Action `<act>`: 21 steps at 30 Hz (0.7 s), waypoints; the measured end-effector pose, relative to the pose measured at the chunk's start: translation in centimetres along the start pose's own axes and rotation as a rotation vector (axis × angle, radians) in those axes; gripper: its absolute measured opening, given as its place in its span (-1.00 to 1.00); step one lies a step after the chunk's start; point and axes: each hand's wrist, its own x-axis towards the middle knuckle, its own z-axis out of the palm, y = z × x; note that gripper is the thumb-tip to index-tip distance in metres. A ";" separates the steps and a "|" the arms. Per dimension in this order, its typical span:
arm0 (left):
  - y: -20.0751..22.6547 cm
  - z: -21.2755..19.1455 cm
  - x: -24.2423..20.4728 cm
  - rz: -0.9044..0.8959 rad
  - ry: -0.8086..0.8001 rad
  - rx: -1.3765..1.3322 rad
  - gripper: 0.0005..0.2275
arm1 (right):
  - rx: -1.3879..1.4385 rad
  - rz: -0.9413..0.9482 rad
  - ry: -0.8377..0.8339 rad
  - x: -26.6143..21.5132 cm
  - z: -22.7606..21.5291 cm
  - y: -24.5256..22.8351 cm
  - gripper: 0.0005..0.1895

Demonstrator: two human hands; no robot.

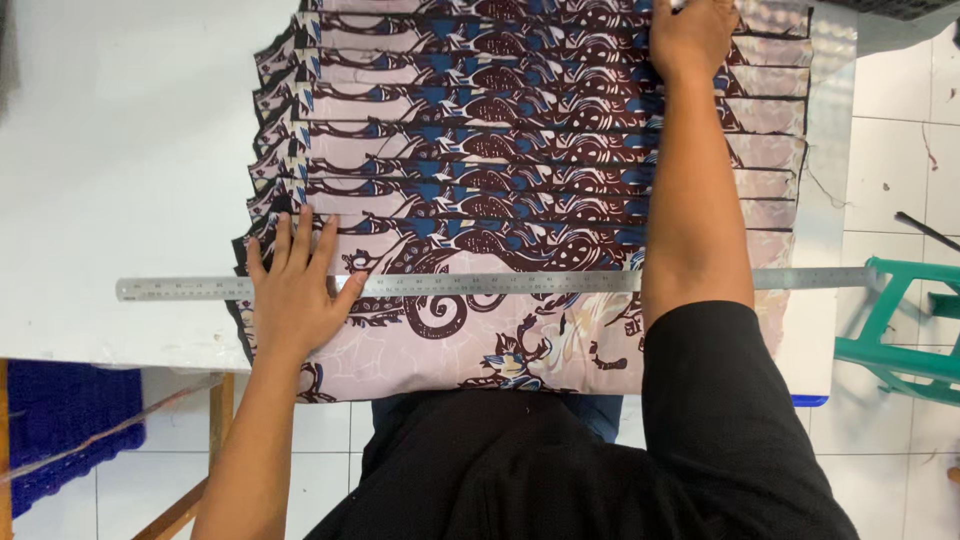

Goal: The person aligns a metal ruler on a stack of patterned fabric and uses a white marker to draw straight lines along the ruler edge. The person repeatedly repositions the ruler and marks multiple parallel lines across the fabric stack.

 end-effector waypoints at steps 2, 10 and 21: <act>-0.2 -0.3 -0.3 0.010 0.010 -0.012 -0.34 | 0.002 0.079 -0.112 -1.0 -0.2 -1.0 -0.50; 0.0 -0.1 -0.1 0.013 0.036 -0.013 -0.33 | 0.025 -0.075 -0.330 -0.6 -4.3 -1.9 -0.55; -0.1 0.1 -0.2 0.013 0.044 -0.005 -0.34 | 0.219 -0.237 -0.046 -1.3 -3.5 -1.2 -0.71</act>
